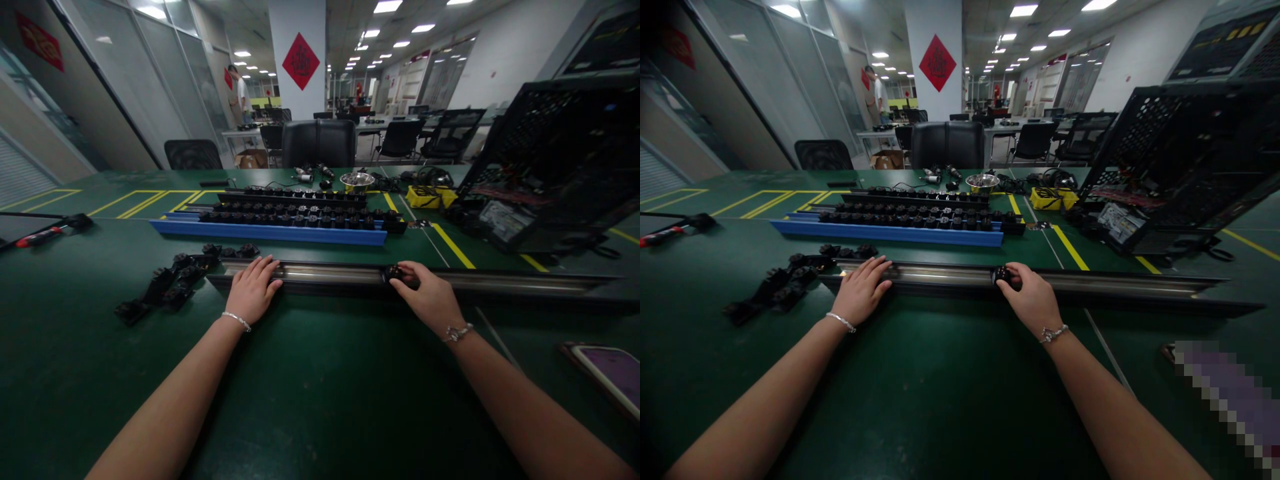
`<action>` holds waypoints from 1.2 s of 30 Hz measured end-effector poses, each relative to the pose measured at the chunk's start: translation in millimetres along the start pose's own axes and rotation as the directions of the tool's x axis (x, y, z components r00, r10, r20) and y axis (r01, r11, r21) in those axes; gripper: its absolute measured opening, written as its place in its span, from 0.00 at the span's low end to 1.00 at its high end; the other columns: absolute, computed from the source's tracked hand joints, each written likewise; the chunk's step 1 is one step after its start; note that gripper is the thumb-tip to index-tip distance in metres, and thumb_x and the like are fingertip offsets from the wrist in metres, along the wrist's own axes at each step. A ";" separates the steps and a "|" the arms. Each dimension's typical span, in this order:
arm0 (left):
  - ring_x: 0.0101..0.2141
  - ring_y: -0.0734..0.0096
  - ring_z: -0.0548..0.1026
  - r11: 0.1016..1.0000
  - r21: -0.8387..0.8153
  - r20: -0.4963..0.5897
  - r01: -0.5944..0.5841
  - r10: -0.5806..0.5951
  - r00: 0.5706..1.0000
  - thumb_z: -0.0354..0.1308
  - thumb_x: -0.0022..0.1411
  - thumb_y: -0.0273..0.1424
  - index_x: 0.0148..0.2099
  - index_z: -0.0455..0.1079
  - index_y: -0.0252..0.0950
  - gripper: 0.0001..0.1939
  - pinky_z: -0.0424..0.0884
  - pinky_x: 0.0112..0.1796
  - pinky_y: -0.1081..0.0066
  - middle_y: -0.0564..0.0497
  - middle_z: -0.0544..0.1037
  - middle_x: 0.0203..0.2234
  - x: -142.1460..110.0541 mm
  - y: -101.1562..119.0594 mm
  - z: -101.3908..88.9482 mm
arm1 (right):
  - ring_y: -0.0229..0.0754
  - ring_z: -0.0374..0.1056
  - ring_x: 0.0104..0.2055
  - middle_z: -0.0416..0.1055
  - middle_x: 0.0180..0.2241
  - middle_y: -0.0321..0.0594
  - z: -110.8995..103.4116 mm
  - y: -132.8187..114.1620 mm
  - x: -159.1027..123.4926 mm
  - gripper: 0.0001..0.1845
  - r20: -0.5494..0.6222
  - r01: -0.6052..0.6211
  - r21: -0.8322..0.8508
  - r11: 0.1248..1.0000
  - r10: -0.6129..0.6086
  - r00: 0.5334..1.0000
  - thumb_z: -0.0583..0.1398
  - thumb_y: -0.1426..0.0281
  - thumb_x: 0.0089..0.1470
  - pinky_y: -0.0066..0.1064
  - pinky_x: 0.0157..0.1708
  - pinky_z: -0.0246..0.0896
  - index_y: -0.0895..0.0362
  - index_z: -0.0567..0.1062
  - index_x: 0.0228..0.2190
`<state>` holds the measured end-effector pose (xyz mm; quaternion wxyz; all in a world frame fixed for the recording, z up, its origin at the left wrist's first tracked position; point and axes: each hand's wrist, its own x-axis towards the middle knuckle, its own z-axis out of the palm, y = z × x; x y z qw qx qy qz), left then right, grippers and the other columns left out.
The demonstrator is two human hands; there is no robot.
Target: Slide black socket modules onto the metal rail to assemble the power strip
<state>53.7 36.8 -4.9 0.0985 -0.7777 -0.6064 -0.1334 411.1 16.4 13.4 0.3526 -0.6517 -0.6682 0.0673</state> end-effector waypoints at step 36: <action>0.61 0.61 0.56 1.000 0.001 0.016 0.007 -0.007 1.000 0.39 0.66 0.43 0.61 0.57 0.42 0.25 0.59 0.54 0.56 0.50 0.60 0.61 0.1 1.7 -1.8 | 0.45 0.71 0.45 0.75 0.41 0.43 15.3 -17.6 -14.9 0.14 0.048 0.364 -0.014 0.931 -0.363 0.931 0.56 0.65 0.53 0.46 0.55 0.60 0.57 0.74 0.39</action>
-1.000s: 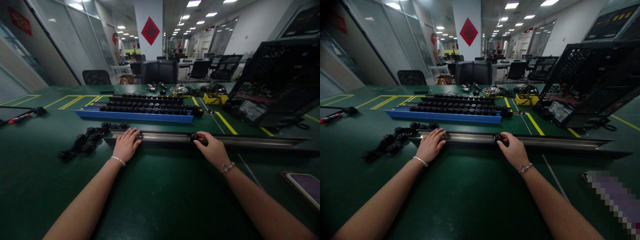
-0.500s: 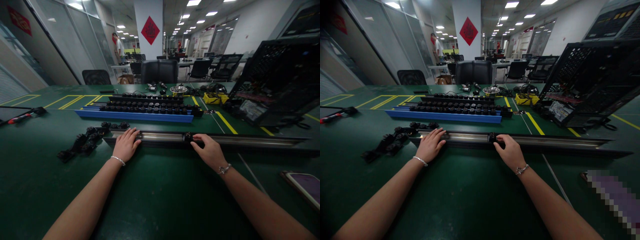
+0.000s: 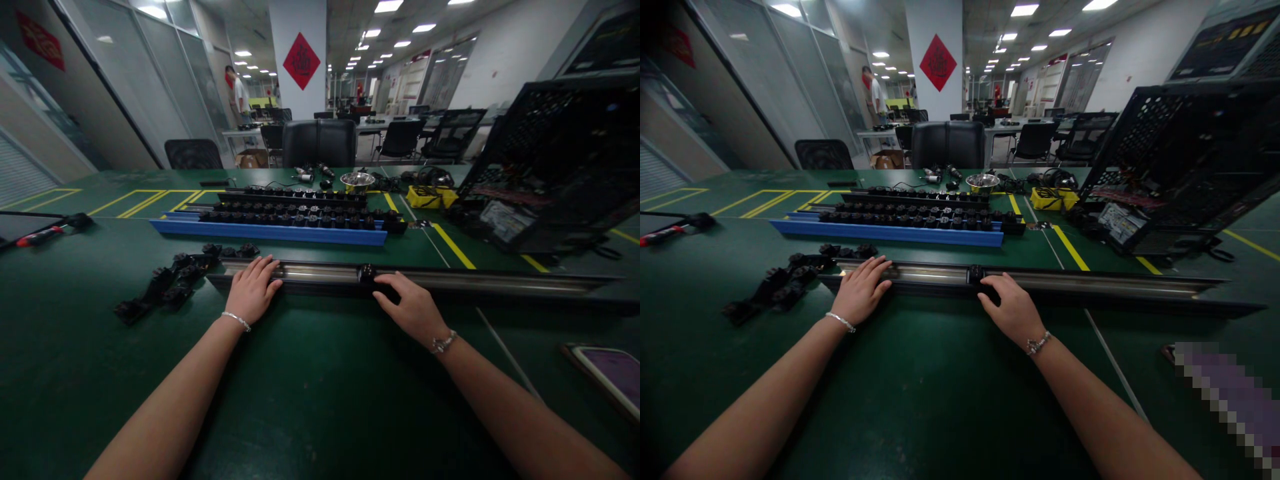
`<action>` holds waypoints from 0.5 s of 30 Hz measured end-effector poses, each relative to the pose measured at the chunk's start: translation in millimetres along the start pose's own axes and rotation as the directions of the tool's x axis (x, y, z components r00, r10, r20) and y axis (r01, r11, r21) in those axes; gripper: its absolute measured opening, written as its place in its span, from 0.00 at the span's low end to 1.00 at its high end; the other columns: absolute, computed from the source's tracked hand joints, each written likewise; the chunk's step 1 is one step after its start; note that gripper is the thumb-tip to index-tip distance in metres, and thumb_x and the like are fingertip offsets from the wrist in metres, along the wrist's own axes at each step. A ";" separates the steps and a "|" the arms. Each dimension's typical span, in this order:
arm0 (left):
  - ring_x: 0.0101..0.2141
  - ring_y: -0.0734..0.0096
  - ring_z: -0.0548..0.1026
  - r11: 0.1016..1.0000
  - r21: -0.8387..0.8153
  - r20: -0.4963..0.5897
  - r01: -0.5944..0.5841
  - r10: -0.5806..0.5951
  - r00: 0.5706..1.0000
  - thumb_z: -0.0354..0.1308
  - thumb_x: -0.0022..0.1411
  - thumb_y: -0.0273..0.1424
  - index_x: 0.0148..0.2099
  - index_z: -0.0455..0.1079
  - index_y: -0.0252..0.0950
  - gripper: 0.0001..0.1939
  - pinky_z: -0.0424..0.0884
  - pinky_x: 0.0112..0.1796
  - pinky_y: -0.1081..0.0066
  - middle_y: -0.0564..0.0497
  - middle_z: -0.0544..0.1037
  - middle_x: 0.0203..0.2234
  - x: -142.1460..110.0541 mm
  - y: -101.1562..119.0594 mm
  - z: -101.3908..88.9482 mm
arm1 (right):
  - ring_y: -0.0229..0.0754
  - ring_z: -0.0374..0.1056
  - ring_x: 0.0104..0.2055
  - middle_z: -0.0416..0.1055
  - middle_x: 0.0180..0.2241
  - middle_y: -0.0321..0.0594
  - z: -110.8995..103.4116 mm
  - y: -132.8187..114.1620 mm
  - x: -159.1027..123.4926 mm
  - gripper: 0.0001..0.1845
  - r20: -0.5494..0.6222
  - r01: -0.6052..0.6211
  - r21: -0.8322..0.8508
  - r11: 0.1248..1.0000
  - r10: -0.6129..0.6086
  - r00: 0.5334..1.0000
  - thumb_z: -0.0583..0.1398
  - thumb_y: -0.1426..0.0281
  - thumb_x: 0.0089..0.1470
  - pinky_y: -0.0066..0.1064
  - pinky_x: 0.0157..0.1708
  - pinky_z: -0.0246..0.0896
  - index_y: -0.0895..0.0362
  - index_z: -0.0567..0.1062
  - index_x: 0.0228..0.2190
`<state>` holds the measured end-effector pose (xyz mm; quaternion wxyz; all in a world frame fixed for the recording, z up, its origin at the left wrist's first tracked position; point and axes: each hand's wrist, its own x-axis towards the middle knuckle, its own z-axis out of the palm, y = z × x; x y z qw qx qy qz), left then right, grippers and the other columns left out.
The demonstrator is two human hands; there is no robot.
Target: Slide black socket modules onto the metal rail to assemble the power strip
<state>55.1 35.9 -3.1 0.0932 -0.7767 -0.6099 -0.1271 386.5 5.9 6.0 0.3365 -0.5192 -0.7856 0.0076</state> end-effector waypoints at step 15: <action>0.61 0.60 0.56 0.997 -0.053 -0.017 0.057 -0.058 0.998 0.40 0.65 0.42 0.65 0.48 0.34 0.30 0.56 0.56 0.56 0.41 0.64 0.59 -0.4 4.1 -0.6 | 0.45 0.69 0.47 0.74 0.44 0.43 10.2 -8.9 -1.8 0.16 0.042 0.076 -0.025 0.997 -0.075 0.996 0.55 0.67 0.53 0.49 0.55 0.58 0.56 0.72 0.44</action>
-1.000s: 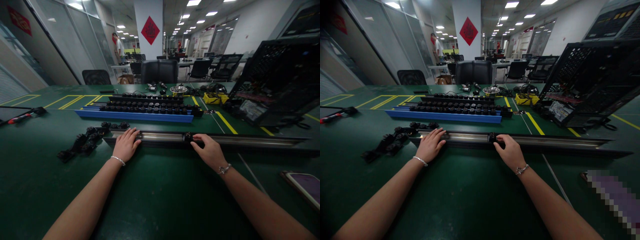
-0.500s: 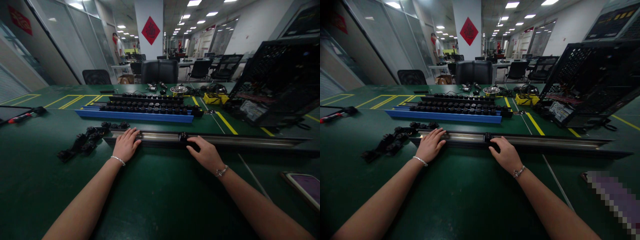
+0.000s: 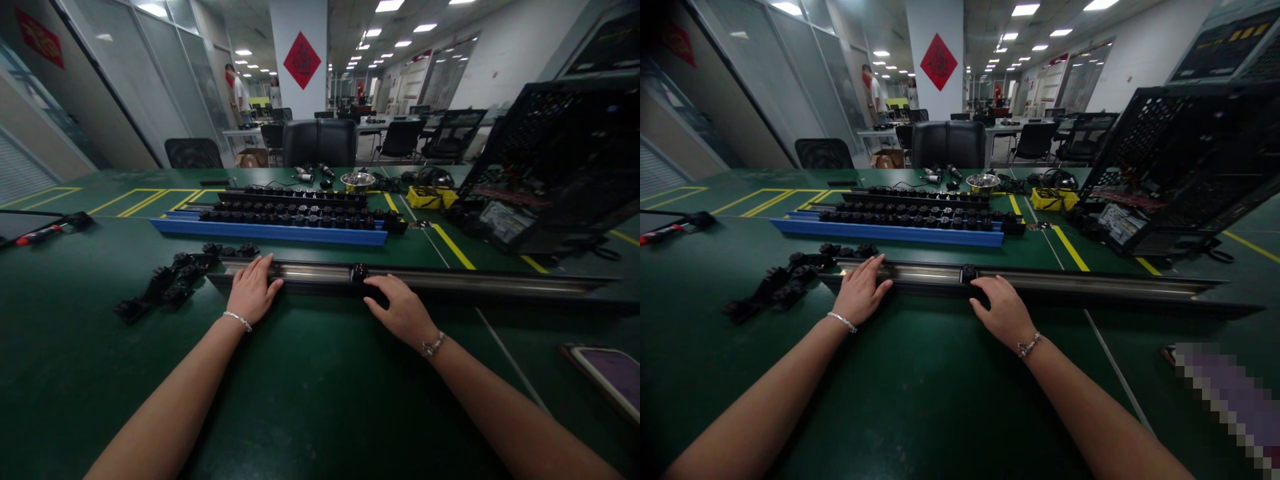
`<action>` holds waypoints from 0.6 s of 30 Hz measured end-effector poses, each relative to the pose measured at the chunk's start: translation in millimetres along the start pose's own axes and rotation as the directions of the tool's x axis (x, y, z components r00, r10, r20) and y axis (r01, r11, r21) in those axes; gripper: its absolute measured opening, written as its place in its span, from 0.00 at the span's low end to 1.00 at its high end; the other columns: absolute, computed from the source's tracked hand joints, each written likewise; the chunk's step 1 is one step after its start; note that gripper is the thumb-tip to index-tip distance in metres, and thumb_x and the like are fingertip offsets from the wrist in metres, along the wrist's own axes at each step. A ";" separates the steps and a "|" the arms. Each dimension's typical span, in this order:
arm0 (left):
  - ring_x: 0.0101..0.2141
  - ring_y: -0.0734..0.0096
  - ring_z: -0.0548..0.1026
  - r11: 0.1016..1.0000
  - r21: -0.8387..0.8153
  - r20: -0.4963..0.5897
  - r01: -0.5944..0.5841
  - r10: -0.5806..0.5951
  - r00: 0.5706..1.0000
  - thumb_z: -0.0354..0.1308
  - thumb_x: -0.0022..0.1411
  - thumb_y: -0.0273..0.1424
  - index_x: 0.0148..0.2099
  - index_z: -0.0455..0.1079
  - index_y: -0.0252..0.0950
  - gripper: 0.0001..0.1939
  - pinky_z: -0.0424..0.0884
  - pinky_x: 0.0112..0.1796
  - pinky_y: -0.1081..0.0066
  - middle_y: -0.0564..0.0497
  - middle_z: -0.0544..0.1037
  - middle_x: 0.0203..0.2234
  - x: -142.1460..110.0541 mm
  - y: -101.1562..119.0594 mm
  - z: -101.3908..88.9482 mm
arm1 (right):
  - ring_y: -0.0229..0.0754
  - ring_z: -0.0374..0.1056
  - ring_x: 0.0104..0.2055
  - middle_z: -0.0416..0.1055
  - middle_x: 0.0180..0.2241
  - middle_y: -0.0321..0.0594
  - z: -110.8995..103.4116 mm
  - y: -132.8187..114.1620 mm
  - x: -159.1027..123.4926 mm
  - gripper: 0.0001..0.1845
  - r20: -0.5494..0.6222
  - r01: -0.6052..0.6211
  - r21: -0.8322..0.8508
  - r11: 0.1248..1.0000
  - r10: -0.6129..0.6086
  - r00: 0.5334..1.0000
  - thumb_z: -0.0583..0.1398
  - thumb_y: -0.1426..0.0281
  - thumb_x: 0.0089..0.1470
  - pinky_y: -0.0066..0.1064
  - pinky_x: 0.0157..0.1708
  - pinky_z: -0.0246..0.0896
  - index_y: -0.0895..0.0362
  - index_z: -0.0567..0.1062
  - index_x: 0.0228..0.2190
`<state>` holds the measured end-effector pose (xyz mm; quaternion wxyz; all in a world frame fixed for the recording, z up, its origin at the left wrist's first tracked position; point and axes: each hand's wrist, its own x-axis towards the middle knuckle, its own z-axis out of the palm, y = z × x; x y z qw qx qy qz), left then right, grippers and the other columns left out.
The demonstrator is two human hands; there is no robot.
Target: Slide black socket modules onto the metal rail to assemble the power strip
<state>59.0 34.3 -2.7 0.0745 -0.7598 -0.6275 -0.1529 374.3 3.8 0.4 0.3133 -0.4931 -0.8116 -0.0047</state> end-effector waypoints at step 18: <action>0.61 0.61 0.57 0.959 -0.263 0.135 -0.104 0.143 0.981 0.46 0.64 0.43 0.61 0.56 0.39 0.26 0.49 0.59 0.50 0.45 0.66 0.58 29.9 94.8 -0.4 | 0.47 0.67 0.49 0.72 0.46 0.44 0.1 -3.1 0.6 0.19 0.045 0.040 -0.036 0.999 -0.039 0.998 0.56 0.70 0.51 0.46 0.50 0.61 0.55 0.71 0.46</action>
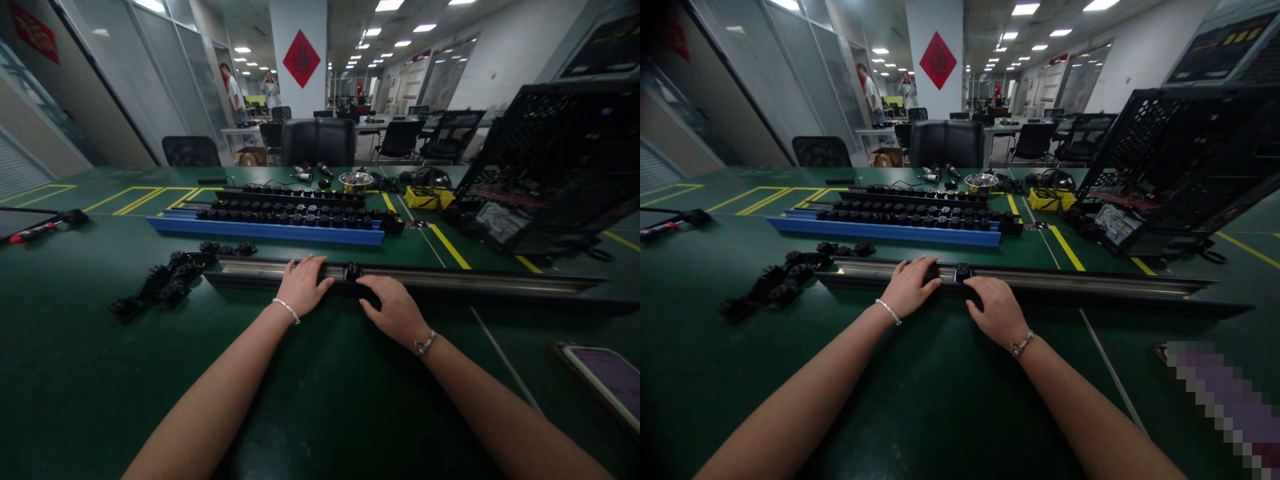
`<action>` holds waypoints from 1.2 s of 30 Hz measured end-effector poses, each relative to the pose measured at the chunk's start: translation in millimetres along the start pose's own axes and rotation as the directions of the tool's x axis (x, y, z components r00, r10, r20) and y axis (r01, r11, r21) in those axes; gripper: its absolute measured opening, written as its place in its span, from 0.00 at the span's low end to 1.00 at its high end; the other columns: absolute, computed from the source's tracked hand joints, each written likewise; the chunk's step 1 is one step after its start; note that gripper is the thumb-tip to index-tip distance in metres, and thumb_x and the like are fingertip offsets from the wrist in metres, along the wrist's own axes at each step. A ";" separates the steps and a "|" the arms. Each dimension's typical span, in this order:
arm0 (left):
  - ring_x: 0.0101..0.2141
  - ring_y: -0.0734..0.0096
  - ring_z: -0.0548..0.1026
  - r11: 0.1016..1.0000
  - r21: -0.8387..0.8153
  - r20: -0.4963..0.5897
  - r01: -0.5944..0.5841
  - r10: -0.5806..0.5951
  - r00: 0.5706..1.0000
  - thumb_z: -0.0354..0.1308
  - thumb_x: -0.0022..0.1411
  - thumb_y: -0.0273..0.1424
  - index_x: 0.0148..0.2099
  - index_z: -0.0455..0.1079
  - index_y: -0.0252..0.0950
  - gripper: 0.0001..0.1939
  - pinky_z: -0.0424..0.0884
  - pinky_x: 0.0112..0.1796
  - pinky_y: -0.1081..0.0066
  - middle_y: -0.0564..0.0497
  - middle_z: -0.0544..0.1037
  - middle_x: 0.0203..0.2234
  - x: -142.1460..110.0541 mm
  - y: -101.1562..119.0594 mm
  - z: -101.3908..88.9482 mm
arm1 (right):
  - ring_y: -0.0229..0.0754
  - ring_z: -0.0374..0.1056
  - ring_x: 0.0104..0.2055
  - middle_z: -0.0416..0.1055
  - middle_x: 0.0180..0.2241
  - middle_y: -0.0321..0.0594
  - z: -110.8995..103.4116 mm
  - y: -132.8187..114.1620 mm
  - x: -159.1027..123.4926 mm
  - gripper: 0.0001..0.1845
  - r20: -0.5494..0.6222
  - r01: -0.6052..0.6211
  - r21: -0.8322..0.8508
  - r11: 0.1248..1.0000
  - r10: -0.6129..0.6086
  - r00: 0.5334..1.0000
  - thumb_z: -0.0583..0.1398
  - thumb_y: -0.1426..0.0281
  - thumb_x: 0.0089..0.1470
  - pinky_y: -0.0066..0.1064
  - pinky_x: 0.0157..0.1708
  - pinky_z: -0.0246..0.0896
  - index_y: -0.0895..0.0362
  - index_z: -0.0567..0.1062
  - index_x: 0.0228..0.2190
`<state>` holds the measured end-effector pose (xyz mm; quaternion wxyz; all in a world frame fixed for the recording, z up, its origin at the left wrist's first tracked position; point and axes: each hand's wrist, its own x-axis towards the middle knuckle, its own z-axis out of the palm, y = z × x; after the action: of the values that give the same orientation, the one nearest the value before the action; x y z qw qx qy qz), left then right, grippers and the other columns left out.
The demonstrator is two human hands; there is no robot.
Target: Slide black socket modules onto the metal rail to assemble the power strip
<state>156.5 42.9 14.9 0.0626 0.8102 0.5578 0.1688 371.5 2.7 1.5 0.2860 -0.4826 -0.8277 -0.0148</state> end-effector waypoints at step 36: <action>0.53 0.60 0.66 0.989 -0.123 0.083 0.084 -0.075 0.994 0.53 0.60 0.40 0.50 0.64 0.49 0.16 0.44 0.57 0.41 0.53 0.73 0.50 23.8 14.2 0.4 | 0.52 0.52 0.61 0.60 0.59 0.45 7.2 13.6 -4.5 0.28 0.031 -0.114 -0.404 0.908 0.138 0.990 0.52 0.62 0.55 0.48 0.59 0.44 0.60 0.64 0.55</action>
<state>176.8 59.7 23.5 0.1424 0.7877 0.5750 0.1694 380.8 8.6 -10.1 0.1569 -0.5837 -0.7821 -0.1515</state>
